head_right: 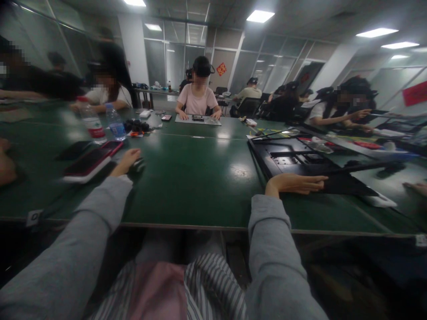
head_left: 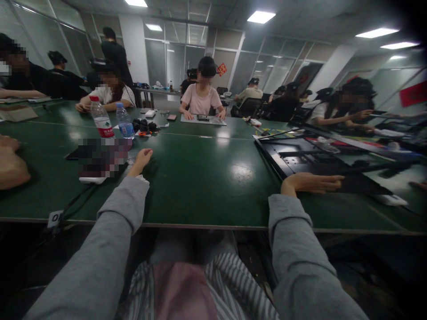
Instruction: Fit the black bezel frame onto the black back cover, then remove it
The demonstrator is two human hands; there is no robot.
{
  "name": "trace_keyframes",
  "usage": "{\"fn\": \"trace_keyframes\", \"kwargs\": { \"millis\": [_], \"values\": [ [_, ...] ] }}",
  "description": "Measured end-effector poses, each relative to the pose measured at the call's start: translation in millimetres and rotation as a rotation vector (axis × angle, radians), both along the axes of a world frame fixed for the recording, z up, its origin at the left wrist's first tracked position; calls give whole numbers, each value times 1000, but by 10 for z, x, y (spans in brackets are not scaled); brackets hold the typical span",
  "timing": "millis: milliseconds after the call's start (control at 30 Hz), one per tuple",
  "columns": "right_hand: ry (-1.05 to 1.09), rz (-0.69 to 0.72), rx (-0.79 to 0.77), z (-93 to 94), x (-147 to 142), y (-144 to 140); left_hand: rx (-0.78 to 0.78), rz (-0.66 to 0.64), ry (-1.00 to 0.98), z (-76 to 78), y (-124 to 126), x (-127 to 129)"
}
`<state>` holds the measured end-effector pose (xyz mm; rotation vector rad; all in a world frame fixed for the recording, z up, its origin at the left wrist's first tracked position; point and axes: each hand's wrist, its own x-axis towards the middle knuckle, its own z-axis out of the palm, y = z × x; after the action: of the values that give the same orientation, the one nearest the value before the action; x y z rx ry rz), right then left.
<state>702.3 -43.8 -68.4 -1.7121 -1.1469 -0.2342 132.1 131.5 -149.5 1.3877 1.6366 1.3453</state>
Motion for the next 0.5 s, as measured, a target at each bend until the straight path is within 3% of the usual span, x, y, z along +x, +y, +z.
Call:
{"fn": "trace_keyframes", "kwargs": {
  "millis": [133,300,500],
  "values": [
    [-55,6,-6,-74,-97,135,3,-4,8,-12,11,-1],
    [-166,-145,122,-257,-240,473,0,16,-32,-17,32,30],
    [-288,-57,276,-321,-410,703,60,28,-70,-31,64,51]
  ]
}}
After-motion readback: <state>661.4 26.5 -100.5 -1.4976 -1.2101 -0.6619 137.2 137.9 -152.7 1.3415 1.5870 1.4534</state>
